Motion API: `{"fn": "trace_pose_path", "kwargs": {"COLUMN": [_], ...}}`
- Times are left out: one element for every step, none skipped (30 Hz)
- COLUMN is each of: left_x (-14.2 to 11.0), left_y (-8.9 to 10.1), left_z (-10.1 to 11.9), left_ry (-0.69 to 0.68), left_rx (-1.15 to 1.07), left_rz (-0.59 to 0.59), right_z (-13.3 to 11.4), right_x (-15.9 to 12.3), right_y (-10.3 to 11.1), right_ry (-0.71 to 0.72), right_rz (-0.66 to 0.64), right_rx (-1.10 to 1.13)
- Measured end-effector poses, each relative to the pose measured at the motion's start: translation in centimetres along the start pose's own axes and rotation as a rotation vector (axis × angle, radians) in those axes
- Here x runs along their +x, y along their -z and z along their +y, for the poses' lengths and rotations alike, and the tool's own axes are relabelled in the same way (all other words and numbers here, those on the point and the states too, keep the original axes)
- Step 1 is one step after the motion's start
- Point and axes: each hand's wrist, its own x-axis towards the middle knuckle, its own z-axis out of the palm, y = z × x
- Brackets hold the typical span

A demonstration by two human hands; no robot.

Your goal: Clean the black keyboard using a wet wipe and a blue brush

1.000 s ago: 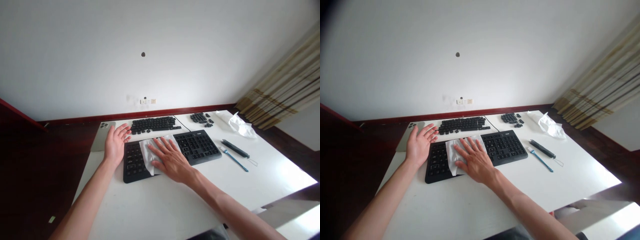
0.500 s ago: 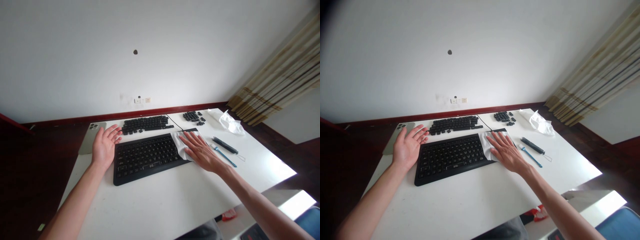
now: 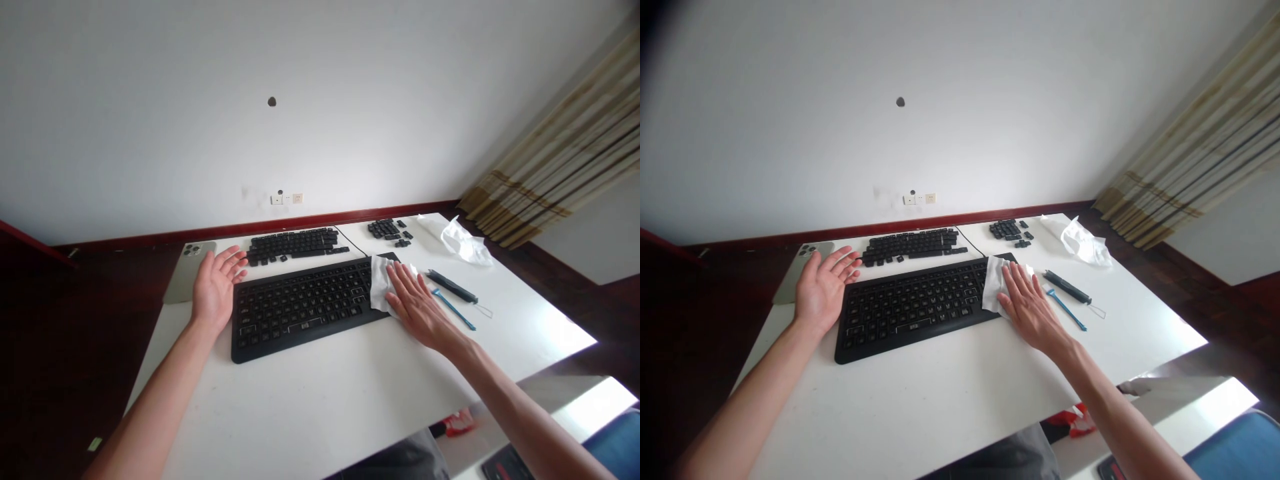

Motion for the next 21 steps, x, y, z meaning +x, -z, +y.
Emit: {"fn": "trace_pose_path", "kwargs": {"left_x": [0.0,0.0,0.0,-0.1,-0.1,-0.1,-0.1,-0.1,-0.1,-0.1,-0.1,-0.1,-0.1,-0.1,-0.1,-0.1,-0.1,-0.1,-0.1,-0.1,-0.1], "left_y": [0.0,0.0,-0.1,-0.1,-0.1,-0.1,-0.1,-0.1,-0.1,-0.2,-0.2,-0.2,-0.2,-0.2,-0.2,-0.2,-0.2,-0.1,-0.1,-0.1,-0.1], "left_z": [0.0,0.0,0.0,0.0,0.0,0.0,0.0,0.1,0.1,0.1,0.1,0.1,0.1,0.1,0.1,0.1,0.0,0.0,0.0,0.0,0.0], "left_ry": [-0.002,-0.003,-0.004,-0.005,-0.005,-0.003,-0.001,0.002,0.003,0.005,0.005,0.006,0.006,0.007,0.008,0.009,0.01,0.012,0.014,0.016,0.016], "left_rx": [0.003,0.006,0.01,0.013,0.016,0.018,0.019,0.018,0.017,0.016,0.018,0.021,0.023,0.023,0.021,0.017,0.011,0.004,-0.001,-0.005,-0.006], "left_rz": [-0.007,-0.014,-0.018,-0.017,-0.014,-0.01,-0.007,-0.004,-0.003,-0.003,-0.004,-0.004,-0.003,-0.001,-0.001,0.001,0.002,0.004,0.006,0.007,0.008], "right_z": [-0.7,-1.3,-2.0,-2.6,-3.2,-3.7,-4.1,-4.4,-4.6,-4.7,-4.8,-4.9,-4.9,-4.9,-4.9,-5.0,-5.1,-5.2,-5.3,-5.4,-5.6], "right_x": [-0.2,-0.4,-0.6,-0.7,-0.9,-1.1,-1.3,-1.6,-2.0,-2.4,-2.8,-3.2,-3.5,-3.7,-3.8,-3.9,-3.9,-4.0,-4.0,-4.1,-4.3], "right_y": [-0.1,-0.2,-0.2,-0.2,-0.2,-0.1,-0.1,0.0,0.1,0.3,0.4,0.5,0.6,0.7,0.8,0.9,1.0,1.1,1.1,1.2,1.3], "right_ry": [0.009,0.019,0.034,0.052,0.071,0.089,0.105,0.116,0.124,0.13,0.137,0.143,0.146,0.146,0.141,0.133,0.124,0.118,0.114,0.113,0.113], "right_rz": [0.005,0.006,0.002,-0.006,-0.017,-0.025,-0.031,-0.037,-0.041,-0.043,-0.042,-0.04,-0.037,-0.038,-0.043,-0.052,-0.06,-0.068,-0.071,-0.071,-0.071], "right_rx": [0.007,0.015,0.021,0.026,0.029,0.031,0.032,0.033,0.032,0.033,0.034,0.037,0.041,0.046,0.049,0.05,0.049,0.047,0.044,0.042,0.041]}}
